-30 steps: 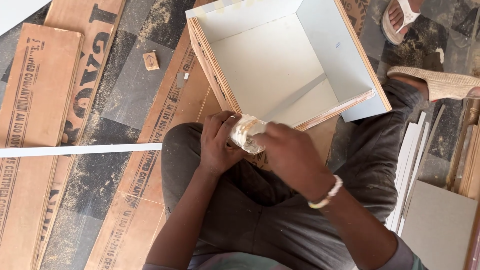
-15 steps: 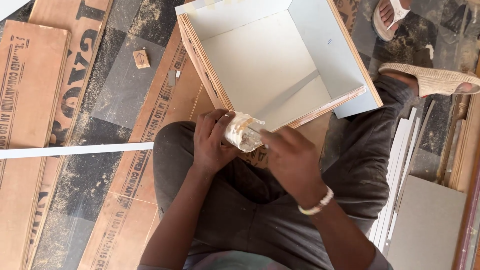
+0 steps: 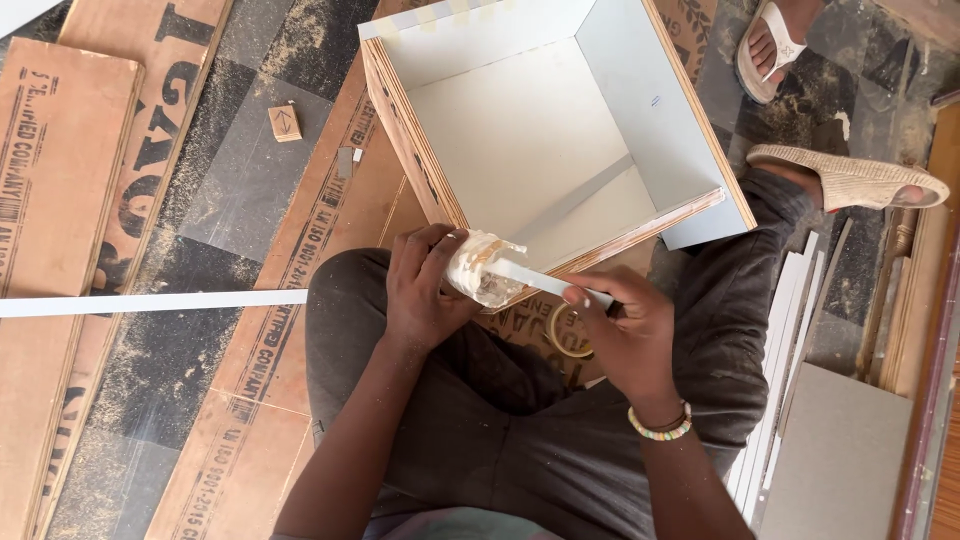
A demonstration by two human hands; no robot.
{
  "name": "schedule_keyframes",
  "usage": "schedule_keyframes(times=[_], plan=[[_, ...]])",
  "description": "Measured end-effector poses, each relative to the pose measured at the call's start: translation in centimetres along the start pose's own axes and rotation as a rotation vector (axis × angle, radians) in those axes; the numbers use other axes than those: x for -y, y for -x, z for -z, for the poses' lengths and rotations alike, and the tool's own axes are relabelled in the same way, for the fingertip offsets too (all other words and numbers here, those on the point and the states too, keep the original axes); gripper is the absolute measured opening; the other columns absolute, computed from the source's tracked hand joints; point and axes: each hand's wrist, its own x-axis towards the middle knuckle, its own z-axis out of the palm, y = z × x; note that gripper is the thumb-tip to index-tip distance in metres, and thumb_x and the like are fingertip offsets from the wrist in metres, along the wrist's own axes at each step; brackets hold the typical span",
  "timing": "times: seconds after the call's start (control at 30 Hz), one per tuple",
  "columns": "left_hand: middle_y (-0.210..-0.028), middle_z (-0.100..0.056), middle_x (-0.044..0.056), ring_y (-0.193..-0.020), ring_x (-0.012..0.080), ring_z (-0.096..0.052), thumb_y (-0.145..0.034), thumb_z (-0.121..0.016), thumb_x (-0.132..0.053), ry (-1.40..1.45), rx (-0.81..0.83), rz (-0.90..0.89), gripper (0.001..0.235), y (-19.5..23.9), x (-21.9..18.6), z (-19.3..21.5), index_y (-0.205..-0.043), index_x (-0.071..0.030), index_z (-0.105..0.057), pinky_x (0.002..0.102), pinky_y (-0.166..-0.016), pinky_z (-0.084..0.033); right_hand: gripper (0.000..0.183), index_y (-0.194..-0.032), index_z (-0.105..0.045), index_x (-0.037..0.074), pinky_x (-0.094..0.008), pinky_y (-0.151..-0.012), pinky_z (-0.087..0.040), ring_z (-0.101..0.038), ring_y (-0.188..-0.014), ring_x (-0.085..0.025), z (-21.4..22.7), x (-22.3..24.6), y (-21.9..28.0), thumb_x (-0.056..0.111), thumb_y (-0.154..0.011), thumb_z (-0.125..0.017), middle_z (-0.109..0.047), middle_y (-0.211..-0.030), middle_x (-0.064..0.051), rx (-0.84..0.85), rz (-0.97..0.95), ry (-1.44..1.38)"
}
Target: Applying adhesive and securing edges of a wooden drawer using tape.
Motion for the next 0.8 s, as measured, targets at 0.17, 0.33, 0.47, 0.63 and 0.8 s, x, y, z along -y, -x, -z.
schedule_keyframes(times=[0.17,0.33,0.47,0.63,0.8], plan=[[-0.126,-0.061,0.011,-0.113,0.0334,-0.059,-0.058,-0.093,-0.017,-0.001,0.013,-0.008,0.076,0.0,-0.1,0.0,-0.127,-0.007,-0.064,0.045,-0.094,-0.053,0.018,-0.110,-0.074,-0.001,-0.024,-0.054,-0.050,-0.063,-0.064,-0.010,-2.6,-3.5,3.9,0.007,-0.093,-0.075,-0.073,-0.082,-0.009,-0.088,-0.592,-0.557],[-0.124,-0.060,0.011,-0.111,0.0322,-0.058,-0.059,-0.096,-0.022,-0.028,0.015,-0.031,0.075,0.3,0.2,-0.5,-0.125,-0.007,-0.064,0.045,-0.091,-0.052,0.016,-0.106,-0.069,-0.002,-0.024,-0.064,-0.057,-0.072,-0.077,-0.009,-4.1,-4.8,4.8,0.008,-0.094,-0.072,-0.074,-0.089,-0.008,-0.032,-0.592,-0.589],[-0.125,-0.060,0.012,-0.113,0.0324,-0.058,-0.057,-0.096,-0.022,-0.040,0.039,-0.024,0.076,0.3,0.0,-0.4,-0.125,-0.006,-0.064,0.045,-0.092,-0.052,0.023,-0.124,-0.057,0.000,-0.026,-0.076,-0.058,-0.065,-0.084,-0.008,-4.7,-4.2,4.9,0.010,-0.103,-0.062,-0.070,-0.099,-0.007,0.001,-0.452,-0.604],[-0.125,-0.060,0.011,-0.114,0.0321,-0.059,-0.060,-0.094,-0.019,-0.042,0.028,-0.021,0.074,0.2,0.0,-0.3,-0.126,-0.005,-0.064,0.045,-0.093,-0.052,0.027,-0.129,-0.046,0.005,-0.025,-0.064,-0.051,-0.055,-0.077,-0.007,-5.7,-4.0,5.5,0.012,-0.105,-0.056,-0.065,-0.101,-0.005,-0.005,-0.578,-0.828],[-0.124,-0.062,0.011,-0.114,0.0313,-0.060,-0.061,-0.095,-0.020,-0.014,-0.017,-0.001,0.070,-0.3,-0.5,0.0,-0.122,-0.005,-0.066,0.045,-0.095,-0.051,0.029,-0.126,-0.047,0.003,-0.024,-0.064,-0.046,-0.051,-0.080,-0.006,-6.9,-3.2,5.2,0.011,-0.103,-0.062,-0.059,-0.107,-0.002,0.081,-0.434,-0.775]])
